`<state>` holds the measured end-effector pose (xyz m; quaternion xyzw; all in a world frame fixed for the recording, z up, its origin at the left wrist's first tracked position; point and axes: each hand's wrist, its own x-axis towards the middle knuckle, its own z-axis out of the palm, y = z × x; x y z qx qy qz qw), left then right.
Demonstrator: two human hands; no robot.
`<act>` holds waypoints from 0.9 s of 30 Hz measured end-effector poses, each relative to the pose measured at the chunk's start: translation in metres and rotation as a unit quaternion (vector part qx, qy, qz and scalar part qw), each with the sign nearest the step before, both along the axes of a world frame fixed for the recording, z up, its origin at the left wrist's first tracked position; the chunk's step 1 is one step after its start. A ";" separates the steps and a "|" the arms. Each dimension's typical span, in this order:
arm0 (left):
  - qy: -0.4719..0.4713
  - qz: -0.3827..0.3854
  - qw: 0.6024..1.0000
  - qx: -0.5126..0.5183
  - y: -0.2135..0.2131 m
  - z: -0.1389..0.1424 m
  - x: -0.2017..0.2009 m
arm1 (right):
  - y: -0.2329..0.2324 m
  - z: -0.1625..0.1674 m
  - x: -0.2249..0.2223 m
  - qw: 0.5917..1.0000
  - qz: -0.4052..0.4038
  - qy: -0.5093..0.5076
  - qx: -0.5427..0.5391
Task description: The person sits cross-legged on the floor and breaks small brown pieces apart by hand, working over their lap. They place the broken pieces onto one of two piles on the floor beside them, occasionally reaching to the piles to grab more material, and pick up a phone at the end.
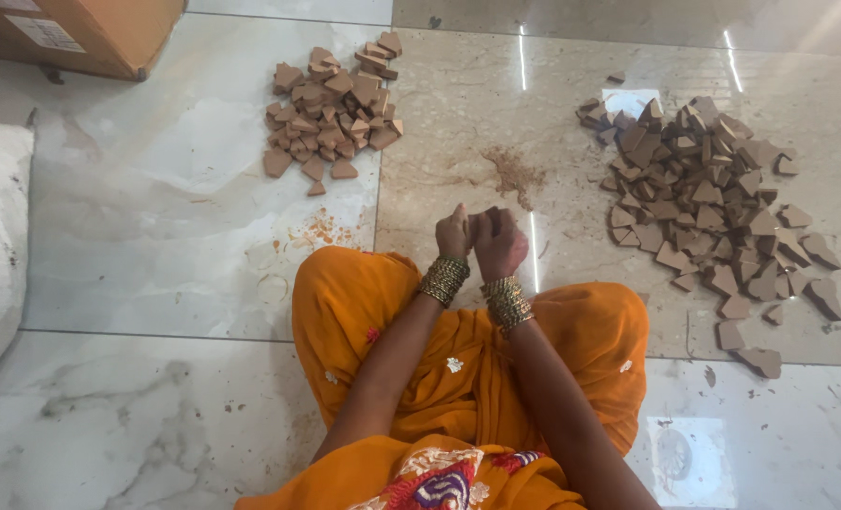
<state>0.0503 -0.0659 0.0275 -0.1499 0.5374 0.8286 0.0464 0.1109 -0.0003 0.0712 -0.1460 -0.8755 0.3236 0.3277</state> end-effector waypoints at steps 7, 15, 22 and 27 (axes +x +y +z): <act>-0.010 0.067 0.995 0.079 -0.003 -0.006 -0.007 | -0.006 -0.009 0.015 0.999 0.036 0.025 0.022; -0.006 0.039 0.999 0.015 0.006 -0.010 -0.002 | 0.000 -0.005 0.006 0.999 0.005 0.002 0.033; 0.002 0.007 0.997 -0.081 0.007 -0.002 0.009 | 0.005 -0.008 0.003 0.997 -0.022 -0.004 0.067; 0.001 0.033 0.999 -0.015 0.009 -0.009 0.006 | 0.006 -0.006 0.006 0.999 0.000 -0.005 0.046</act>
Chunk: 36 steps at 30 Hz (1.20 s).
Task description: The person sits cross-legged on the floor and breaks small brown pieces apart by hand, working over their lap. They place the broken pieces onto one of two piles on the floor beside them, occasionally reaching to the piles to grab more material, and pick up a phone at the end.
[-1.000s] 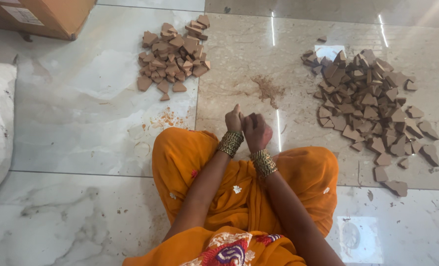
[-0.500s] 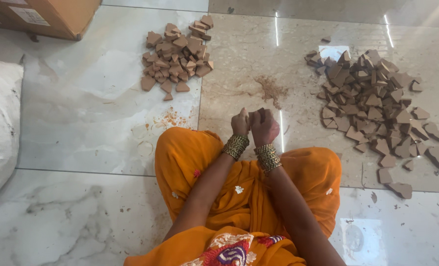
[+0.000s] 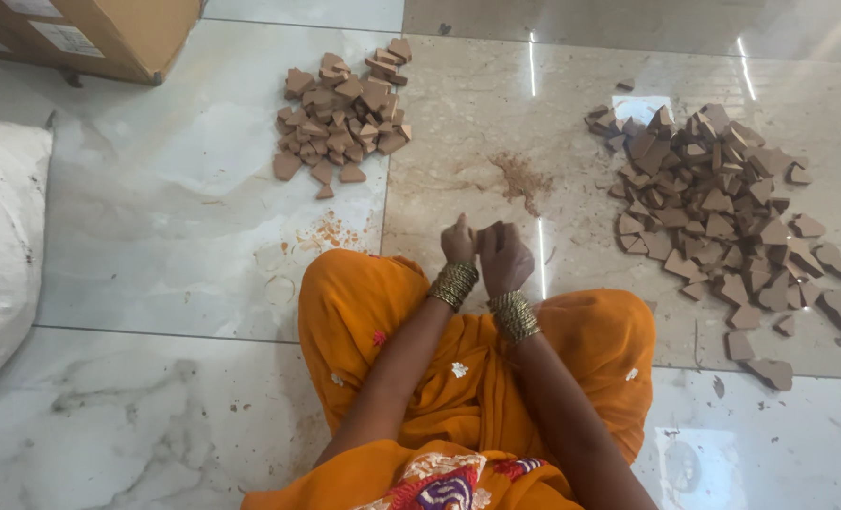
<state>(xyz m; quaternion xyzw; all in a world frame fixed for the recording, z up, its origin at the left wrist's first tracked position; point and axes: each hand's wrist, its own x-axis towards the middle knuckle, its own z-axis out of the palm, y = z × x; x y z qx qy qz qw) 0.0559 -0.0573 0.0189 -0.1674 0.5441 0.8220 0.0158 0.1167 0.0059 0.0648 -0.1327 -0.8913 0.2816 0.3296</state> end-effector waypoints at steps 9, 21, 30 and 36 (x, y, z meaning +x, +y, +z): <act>-0.114 -0.021 0.971 0.210 -0.015 0.007 -0.012 | 0.002 0.016 -0.004 0.995 0.022 0.061 -0.079; -0.056 -0.032 0.971 0.229 -0.012 0.003 -0.010 | -0.004 0.013 -0.013 1.000 0.007 -0.010 -0.027; -0.047 -0.024 0.963 0.266 -0.020 0.001 -0.018 | -0.010 0.005 0.003 0.996 0.056 -0.044 -0.043; -0.050 -0.079 0.964 0.251 -0.015 0.003 -0.010 | -0.002 0.013 -0.017 0.999 0.026 0.027 -0.022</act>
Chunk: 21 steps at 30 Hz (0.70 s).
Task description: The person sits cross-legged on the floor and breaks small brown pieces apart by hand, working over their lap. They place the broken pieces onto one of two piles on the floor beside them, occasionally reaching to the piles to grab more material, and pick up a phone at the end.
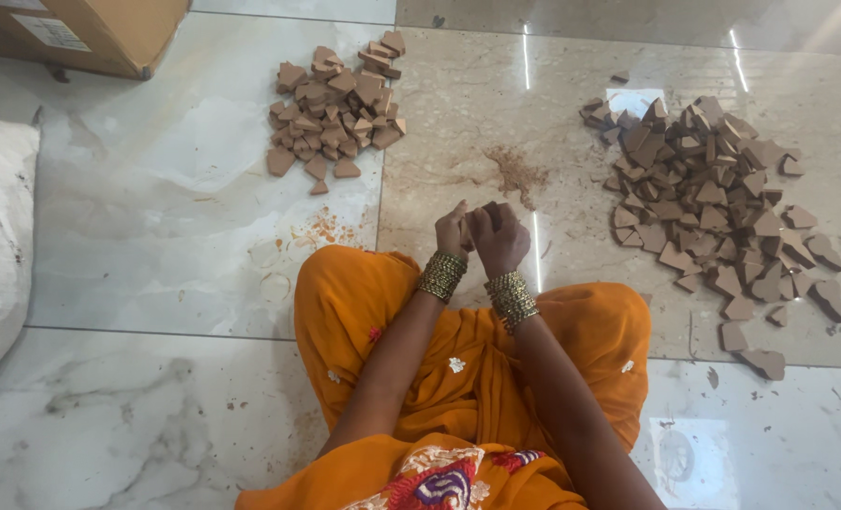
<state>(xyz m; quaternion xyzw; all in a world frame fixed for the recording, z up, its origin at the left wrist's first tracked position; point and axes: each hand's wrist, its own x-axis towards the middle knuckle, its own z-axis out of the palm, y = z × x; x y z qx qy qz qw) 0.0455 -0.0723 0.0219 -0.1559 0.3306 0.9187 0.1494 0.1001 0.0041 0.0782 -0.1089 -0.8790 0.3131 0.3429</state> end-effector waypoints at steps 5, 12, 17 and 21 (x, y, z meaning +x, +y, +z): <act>-0.018 0.045 0.996 0.068 -0.006 -0.003 -0.008 | -0.007 -0.010 0.018 0.997 0.039 -0.066 -0.013; -0.038 -0.035 0.999 -0.001 -0.002 0.006 0.001 | 0.005 -0.001 0.001 0.999 0.014 -0.036 0.005; 0.013 0.017 0.998 0.057 -0.007 0.002 -0.005 | -0.003 -0.006 0.019 0.998 0.063 -0.009 -0.010; -0.014 -0.008 0.997 0.081 -0.001 -0.004 -0.007 | 0.000 -0.007 0.017 0.997 0.048 -0.053 -0.004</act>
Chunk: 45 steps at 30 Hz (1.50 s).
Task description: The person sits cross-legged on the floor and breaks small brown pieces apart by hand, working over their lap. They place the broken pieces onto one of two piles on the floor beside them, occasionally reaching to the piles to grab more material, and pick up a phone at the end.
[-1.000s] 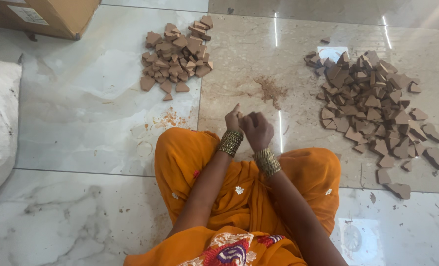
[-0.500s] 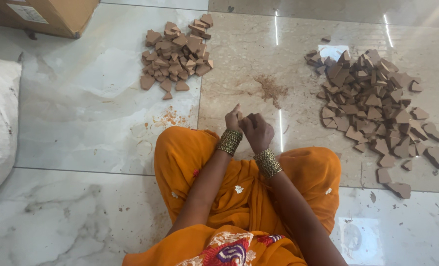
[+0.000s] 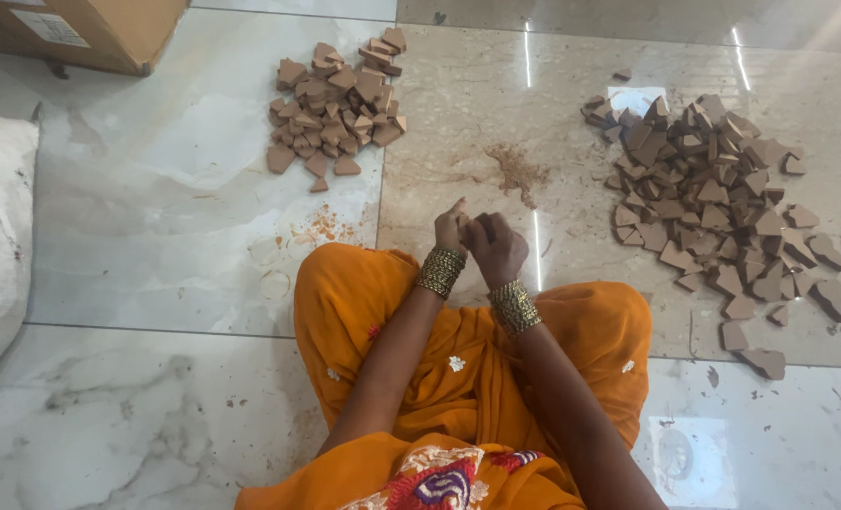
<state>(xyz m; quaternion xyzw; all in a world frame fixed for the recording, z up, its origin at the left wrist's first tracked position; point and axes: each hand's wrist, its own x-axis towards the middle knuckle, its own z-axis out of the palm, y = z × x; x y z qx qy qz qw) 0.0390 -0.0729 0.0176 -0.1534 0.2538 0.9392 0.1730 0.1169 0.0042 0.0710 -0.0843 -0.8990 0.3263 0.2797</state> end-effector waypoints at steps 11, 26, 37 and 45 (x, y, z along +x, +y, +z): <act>0.107 -0.037 0.985 0.131 -0.004 -0.001 -0.002 | -0.004 0.009 0.010 0.996 0.081 0.040 -0.002; -0.055 -0.072 0.995 0.033 -0.001 -0.004 -0.002 | -0.001 0.019 -0.003 0.996 0.058 0.068 0.009; -0.109 -0.102 0.988 0.034 -0.009 0.006 -0.007 | 0.000 0.004 -0.004 0.991 0.105 0.072 0.031; -0.114 -0.123 0.985 0.045 -0.009 -0.002 -0.006 | 0.002 0.008 -0.018 0.997 0.045 0.044 0.045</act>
